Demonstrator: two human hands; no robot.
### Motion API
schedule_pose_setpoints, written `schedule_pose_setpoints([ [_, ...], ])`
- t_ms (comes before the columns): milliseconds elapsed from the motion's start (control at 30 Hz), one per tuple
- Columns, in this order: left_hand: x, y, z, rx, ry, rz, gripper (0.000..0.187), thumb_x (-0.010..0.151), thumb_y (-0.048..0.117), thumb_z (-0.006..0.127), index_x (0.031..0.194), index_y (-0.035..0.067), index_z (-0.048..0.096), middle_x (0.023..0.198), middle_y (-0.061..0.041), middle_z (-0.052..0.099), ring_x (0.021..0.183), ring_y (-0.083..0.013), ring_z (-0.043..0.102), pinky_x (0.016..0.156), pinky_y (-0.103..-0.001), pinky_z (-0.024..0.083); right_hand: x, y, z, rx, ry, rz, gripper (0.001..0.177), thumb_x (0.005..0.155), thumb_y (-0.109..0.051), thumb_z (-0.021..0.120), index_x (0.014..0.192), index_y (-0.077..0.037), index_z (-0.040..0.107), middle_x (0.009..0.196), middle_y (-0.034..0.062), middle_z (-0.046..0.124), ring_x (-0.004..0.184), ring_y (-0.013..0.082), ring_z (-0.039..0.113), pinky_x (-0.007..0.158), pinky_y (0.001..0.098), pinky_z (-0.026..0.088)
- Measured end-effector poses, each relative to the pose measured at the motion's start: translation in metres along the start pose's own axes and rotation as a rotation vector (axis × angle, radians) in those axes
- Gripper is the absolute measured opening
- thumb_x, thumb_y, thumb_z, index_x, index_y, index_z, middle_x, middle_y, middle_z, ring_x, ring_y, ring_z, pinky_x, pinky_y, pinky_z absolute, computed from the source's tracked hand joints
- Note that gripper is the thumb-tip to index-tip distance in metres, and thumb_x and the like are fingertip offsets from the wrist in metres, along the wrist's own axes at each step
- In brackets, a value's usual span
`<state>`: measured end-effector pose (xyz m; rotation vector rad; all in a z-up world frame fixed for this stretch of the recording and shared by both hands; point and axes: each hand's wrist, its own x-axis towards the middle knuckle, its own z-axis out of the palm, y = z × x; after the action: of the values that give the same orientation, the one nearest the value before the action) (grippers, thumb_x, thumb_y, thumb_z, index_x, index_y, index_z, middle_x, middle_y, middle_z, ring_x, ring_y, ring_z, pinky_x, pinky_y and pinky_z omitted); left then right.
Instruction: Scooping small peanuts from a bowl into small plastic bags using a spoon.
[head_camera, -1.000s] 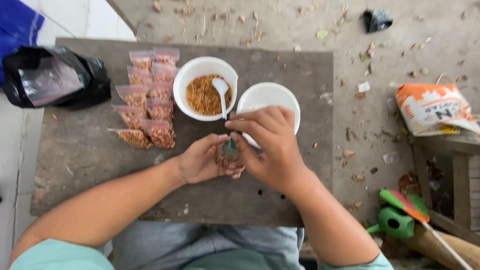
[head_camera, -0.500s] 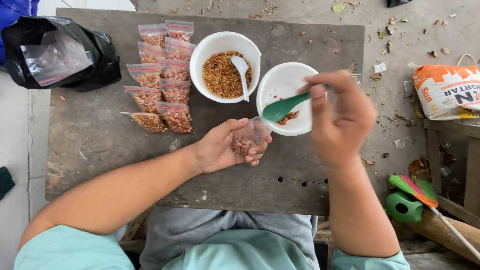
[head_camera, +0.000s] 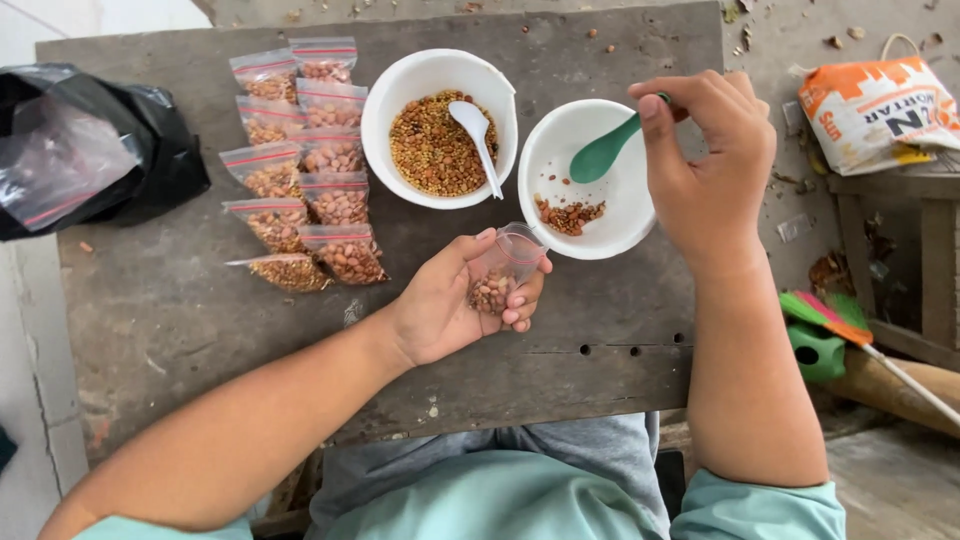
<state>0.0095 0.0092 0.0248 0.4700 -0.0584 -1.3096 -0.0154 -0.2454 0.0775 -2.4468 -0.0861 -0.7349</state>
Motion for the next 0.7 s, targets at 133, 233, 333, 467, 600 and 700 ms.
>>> schedule_pose_setpoints([
  [133, -0.001, 0.003, 0.002, -0.006, 0.049, -0.030, 0.051, 0.105, 0.045, 0.042, 0.118, 0.001, 0.064, 0.079, -0.009, 0.049, 0.073, -0.0204, 0.049, 0.075, -0.033, 0.047, -0.005, 0.002, 0.004, -0.078, -0.055, 0.088, 0.014, 0.117, -0.009, 0.065, 0.109, -0.008, 0.077, 0.092, -0.0007, 0.066, 0.094, 0.0238, 0.054, 0.092, 0.0416, 0.037],
  [233, 0.001, 0.004, 0.002, 0.012, 0.015, -0.018, 0.051, 0.105, 0.044, 0.041, 0.119, 0.000, 0.062, 0.079, -0.008, 0.050, 0.073, -0.0191, 0.049, 0.075, -0.032, 0.047, -0.005, -0.001, 0.005, -0.070, -0.137, 0.103, 0.012, 0.116, -0.015, 0.070, 0.107, -0.011, 0.077, 0.085, -0.0028, 0.060, 0.094, 0.0235, 0.050, 0.094, 0.0430, 0.033],
  [333, 0.001, 0.001, 0.000, 0.018, 0.036, -0.016, 0.053, 0.105, 0.046, 0.041, 0.120, 0.000, 0.063, 0.080, -0.009, 0.051, 0.073, -0.0181, 0.050, 0.076, -0.032, 0.047, -0.007, -0.007, 0.005, -0.050, -0.197, 0.060, 0.009, 0.113, -0.010, 0.073, 0.105, -0.011, 0.077, 0.090, -0.0055, 0.067, 0.095, 0.0226, 0.051, 0.096, 0.0441, 0.033],
  [467, 0.002, 0.001, -0.002, 0.039, -0.002, 0.000, 0.052, 0.106, 0.046, 0.041, 0.122, 0.002, 0.062, 0.081, -0.007, 0.052, 0.074, -0.0173, 0.050, 0.075, -0.030, 0.047, -0.005, -0.008, 0.004, 0.033, -0.241, 0.111, 0.010, 0.113, -0.013, 0.070, 0.106, -0.012, 0.078, 0.087, -0.0040, 0.063, 0.094, 0.0215, 0.050, 0.097, 0.0415, 0.036],
  [600, 0.002, 0.000, -0.003, 0.018, -0.032, 0.005, 0.052, 0.107, 0.046, 0.041, 0.123, 0.001, 0.062, 0.081, -0.008, 0.052, 0.074, -0.0168, 0.050, 0.075, -0.030, 0.048, -0.006, -0.003, 0.003, 0.106, -0.207, 0.185, 0.011, 0.114, -0.011, 0.071, 0.109, -0.005, 0.079, 0.089, 0.0033, 0.066, 0.094, 0.0189, 0.052, 0.082, 0.0319, 0.043],
  [700, 0.002, 0.000, -0.002, 0.018, -0.010, -0.003, 0.056, 0.106, 0.047, 0.041, 0.123, -0.001, 0.063, 0.079, -0.008, 0.049, 0.073, -0.0177, 0.050, 0.075, -0.031, 0.048, -0.006, 0.004, 0.001, 0.145, -0.148, 0.244, 0.015, 0.116, -0.011, 0.067, 0.112, -0.002, 0.078, 0.092, 0.0071, 0.063, 0.091, 0.0176, 0.054, 0.082, 0.0304, 0.043],
])
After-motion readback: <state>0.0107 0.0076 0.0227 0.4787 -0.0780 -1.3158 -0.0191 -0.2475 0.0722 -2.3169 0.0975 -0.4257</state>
